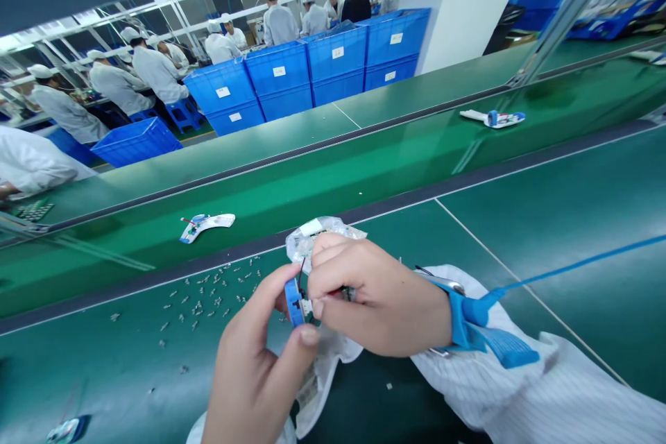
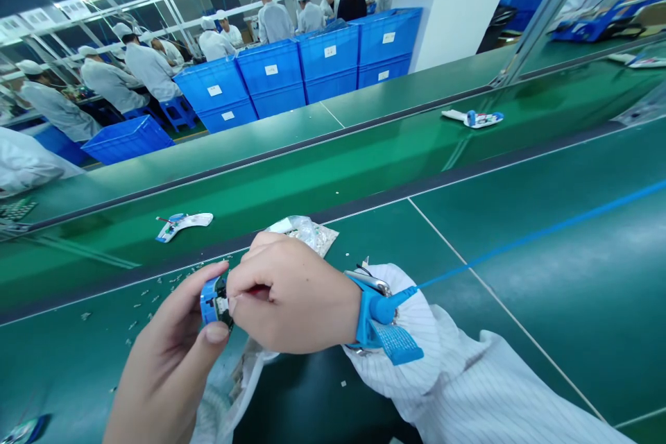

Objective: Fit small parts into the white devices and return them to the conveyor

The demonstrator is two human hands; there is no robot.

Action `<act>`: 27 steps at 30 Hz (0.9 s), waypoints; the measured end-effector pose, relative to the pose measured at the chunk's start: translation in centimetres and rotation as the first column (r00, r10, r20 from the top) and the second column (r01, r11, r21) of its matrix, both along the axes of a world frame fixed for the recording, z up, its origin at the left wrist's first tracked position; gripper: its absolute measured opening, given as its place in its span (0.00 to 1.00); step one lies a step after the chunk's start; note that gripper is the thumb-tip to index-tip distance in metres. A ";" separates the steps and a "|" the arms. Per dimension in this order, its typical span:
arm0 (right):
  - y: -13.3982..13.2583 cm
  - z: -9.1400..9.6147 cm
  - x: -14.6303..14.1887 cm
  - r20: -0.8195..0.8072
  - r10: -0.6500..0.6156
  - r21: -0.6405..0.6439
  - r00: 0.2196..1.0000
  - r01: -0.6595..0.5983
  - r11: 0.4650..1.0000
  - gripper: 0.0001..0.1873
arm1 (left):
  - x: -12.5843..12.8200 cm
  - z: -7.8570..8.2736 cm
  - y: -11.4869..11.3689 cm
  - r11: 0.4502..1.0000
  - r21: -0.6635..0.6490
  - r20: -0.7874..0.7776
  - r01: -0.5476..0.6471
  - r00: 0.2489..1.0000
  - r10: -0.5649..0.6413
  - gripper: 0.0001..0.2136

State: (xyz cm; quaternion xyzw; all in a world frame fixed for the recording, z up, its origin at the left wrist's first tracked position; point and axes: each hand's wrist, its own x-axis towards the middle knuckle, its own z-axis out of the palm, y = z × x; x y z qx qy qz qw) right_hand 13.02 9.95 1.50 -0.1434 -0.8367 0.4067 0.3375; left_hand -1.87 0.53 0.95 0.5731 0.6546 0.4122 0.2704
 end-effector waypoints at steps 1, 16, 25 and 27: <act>0.0 0.0 0.0 0.008 0.010 0.000 1.000 -0.010 1.000 0.14 | 0.1 0.0 0.0 0.999 -0.020 -0.070 0.037 0.997 -0.039 0.17; 0.3 -0.6 -0.6 0.094 0.124 0.092 0.988 -0.132 0.987 0.16 | 3.0 -1.4 -1.3 0.988 -0.062 -0.690 -0.139 0.721 0.058 0.17; 0.4 0.2 0.6 0.105 0.196 0.021 0.975 -0.199 0.980 0.15 | 3.3 -0.5 -1.5 0.986 -0.156 -0.506 -0.061 0.862 -0.026 0.17; 0.8 0.1 0.7 0.164 0.209 -0.022 0.964 -0.208 0.978 0.16 | 2.9 -0.6 -1.2 0.980 -0.197 -0.457 -0.040 0.888 -0.056 0.21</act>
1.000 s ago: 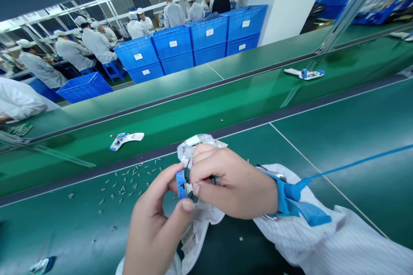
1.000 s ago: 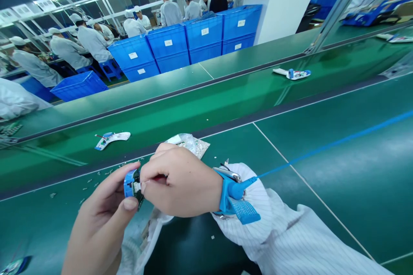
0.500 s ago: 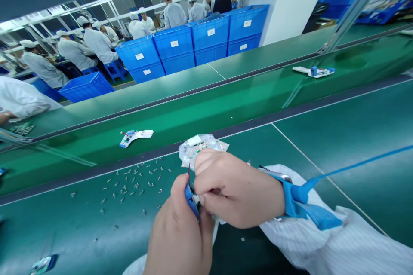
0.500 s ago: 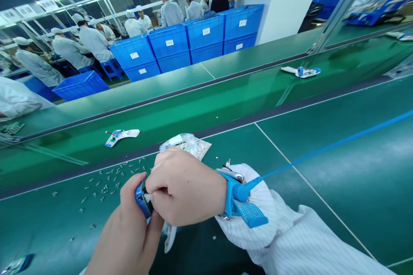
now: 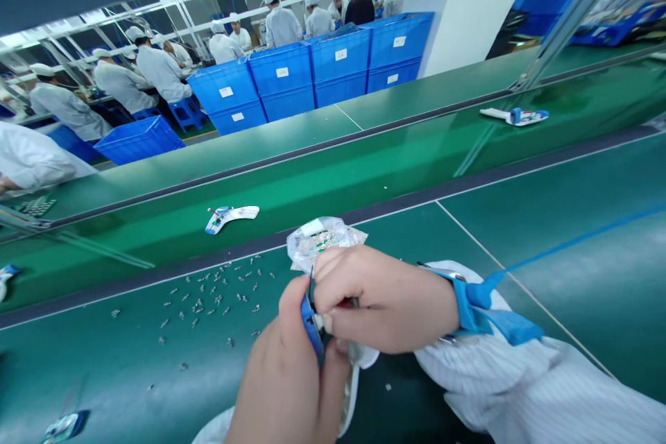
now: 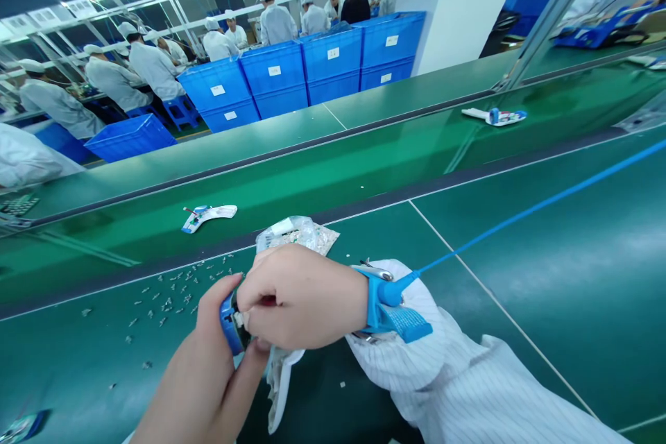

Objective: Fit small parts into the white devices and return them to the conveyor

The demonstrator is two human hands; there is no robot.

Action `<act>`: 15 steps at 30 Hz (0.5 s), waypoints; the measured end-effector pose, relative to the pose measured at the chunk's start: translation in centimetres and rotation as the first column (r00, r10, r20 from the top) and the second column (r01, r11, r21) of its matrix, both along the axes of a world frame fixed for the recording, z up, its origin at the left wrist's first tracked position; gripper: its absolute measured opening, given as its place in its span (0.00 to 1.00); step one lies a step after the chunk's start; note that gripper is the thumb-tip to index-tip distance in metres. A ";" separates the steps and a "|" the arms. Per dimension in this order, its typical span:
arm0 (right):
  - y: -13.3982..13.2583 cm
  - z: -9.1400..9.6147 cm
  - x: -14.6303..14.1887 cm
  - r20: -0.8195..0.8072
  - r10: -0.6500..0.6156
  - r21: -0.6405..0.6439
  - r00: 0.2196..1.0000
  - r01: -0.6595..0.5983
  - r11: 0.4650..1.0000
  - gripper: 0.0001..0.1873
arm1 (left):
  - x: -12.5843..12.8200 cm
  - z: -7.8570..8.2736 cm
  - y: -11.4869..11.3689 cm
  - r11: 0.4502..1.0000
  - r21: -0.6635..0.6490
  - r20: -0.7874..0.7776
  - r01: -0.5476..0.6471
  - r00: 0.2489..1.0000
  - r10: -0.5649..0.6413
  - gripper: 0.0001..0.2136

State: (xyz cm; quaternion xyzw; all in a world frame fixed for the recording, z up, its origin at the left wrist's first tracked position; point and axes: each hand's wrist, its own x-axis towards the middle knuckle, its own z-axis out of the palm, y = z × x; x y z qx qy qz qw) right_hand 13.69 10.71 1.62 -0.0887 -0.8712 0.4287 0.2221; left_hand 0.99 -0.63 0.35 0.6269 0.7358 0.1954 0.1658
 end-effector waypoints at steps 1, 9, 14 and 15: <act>0.3 -0.1 0.1 0.025 0.002 -0.012 1.000 -0.001 1.000 0.16 | -0.2 -0.1 0.2 1.000 -0.008 0.018 0.010 1.000 -0.010 0.23; 8.7 -1.7 2.7 0.242 -0.851 0.123 0.466 0.855 0.503 0.12 | -1.6 0.6 1.0 0.999 -0.027 0.070 0.030 0.997 -0.028 0.25; 15.8 -3.7 3.2 0.274 -0.947 0.292 0.166 0.924 0.246 0.14 | -1.8 1.3 1.7 0.968 -0.177 0.081 0.176 0.983 -0.164 0.23; 16.6 -4.1 2.7 0.306 -0.934 0.313 0.187 0.906 0.284 0.14 | -1.9 1.3 1.9 0.953 -0.208 0.068 0.220 0.975 -0.210 0.24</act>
